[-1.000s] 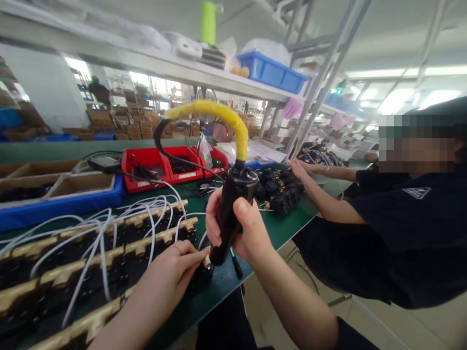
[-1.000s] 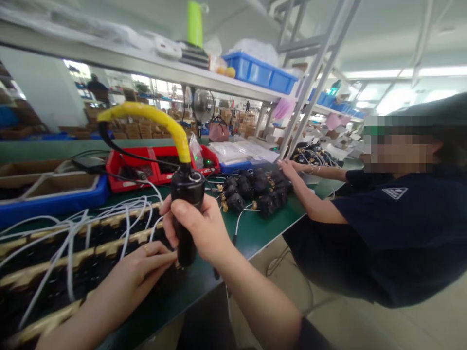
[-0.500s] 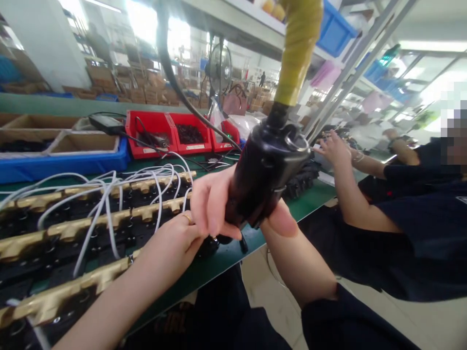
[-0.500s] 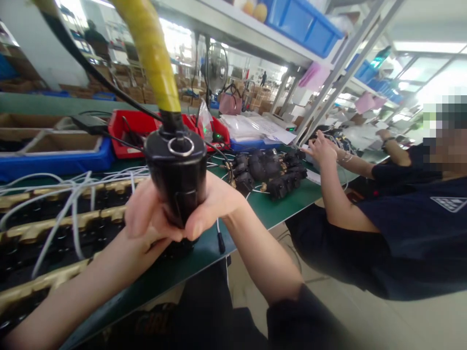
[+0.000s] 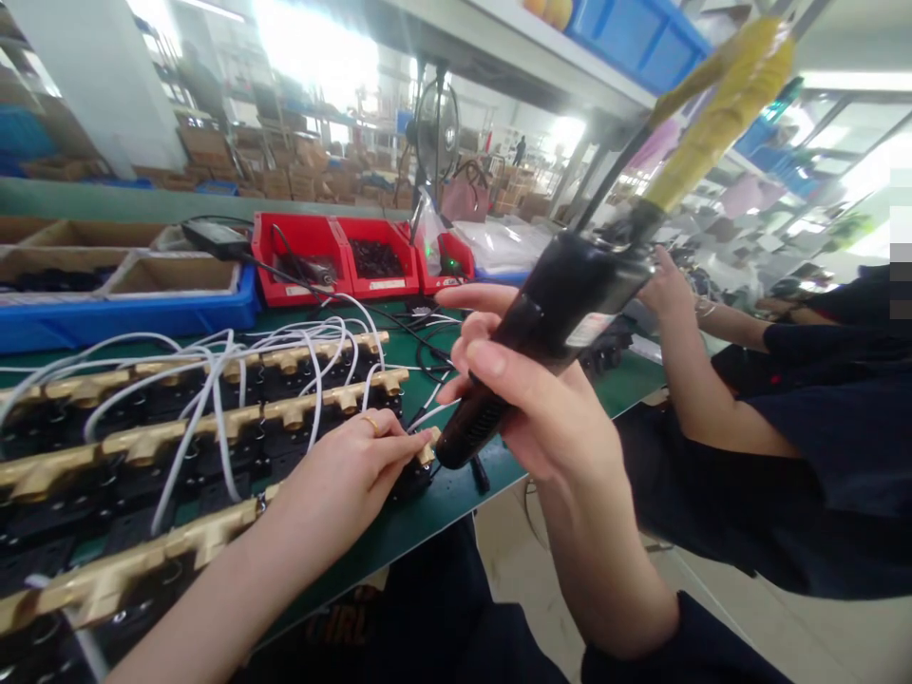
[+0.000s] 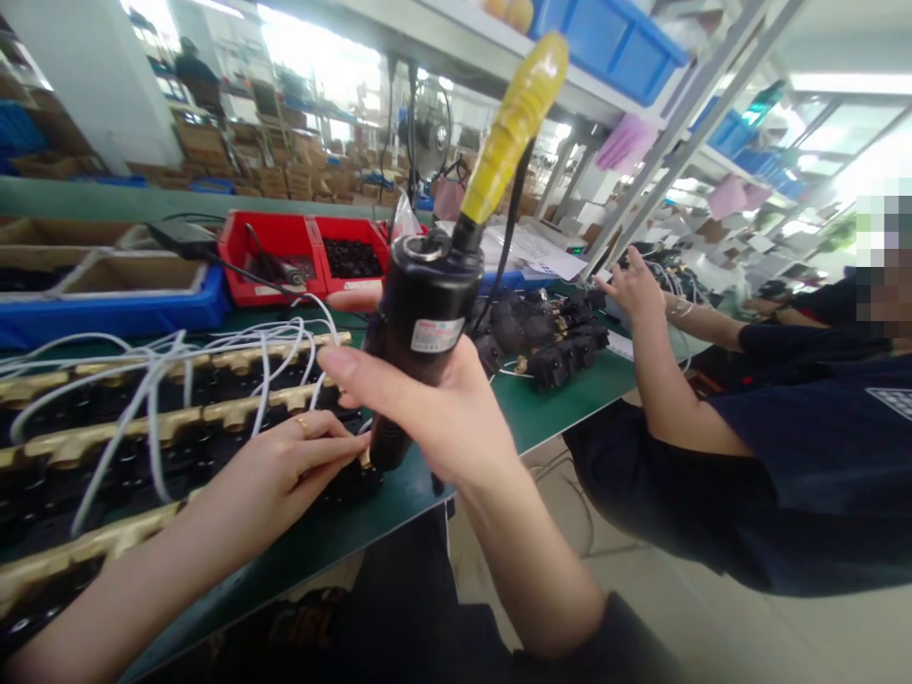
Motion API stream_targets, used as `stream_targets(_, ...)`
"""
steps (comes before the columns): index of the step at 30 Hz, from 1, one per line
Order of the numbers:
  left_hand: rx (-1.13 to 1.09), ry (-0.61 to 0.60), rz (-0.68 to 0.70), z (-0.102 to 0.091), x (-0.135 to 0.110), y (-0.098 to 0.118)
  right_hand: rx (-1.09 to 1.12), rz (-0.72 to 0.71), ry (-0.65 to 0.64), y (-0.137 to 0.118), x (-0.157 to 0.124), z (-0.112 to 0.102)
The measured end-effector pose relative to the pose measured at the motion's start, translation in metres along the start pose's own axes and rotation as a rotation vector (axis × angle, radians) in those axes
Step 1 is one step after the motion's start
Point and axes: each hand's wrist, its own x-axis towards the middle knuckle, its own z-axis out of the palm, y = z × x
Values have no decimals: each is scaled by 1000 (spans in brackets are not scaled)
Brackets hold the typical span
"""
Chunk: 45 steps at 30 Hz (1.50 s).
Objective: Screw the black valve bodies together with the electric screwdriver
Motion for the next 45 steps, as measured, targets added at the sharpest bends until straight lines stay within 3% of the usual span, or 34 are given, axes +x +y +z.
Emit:
stream_targets(4,30,23,51,-1,0,-1,108,25,-636,3,29,-29)
stream_targets(6,26,22,44,-1,-1,-1,212,10,-811,8,34,-30)
stream_targets(7,25,15,31,-1,-2,-1,220,17,-791,10,32,-25)
stream_targets(8,23,4,14,-1,-2,0,192,21,-676,11,27,-18)
stream_targets(11,3,-51,-38,-1,-1,2,33,-36,10,9,1,7)
stream_targets(12,-4,-64,-51,-2,-1,3,8,-54,159,6,-6,13)
stream_targets(13,-9,-75,-60,-2,-1,4,8,-55,200,2,-11,15)
stream_targets(14,-10,-80,-65,-1,0,4,22,-37,141,-2,-12,13)
stream_targets(17,-5,-60,-56,0,1,4,23,48,-288,-10,-2,-2)
stream_targets(19,-5,-42,-42,0,1,3,-13,60,-435,-9,8,-11)
stream_targets(21,-1,-37,-40,1,0,2,-3,43,-377,-4,13,-12)
stream_targets(27,26,-94,-77,-1,0,5,-34,-105,143,4,-9,12)
stream_targets(30,47,-125,-110,-2,1,7,-5,-106,275,4,-14,15)
stream_targets(38,60,-87,-34,-2,2,6,41,-108,97,13,-5,17)
stream_targets(45,74,-62,-19,-1,0,3,73,-89,69,2,-6,18)
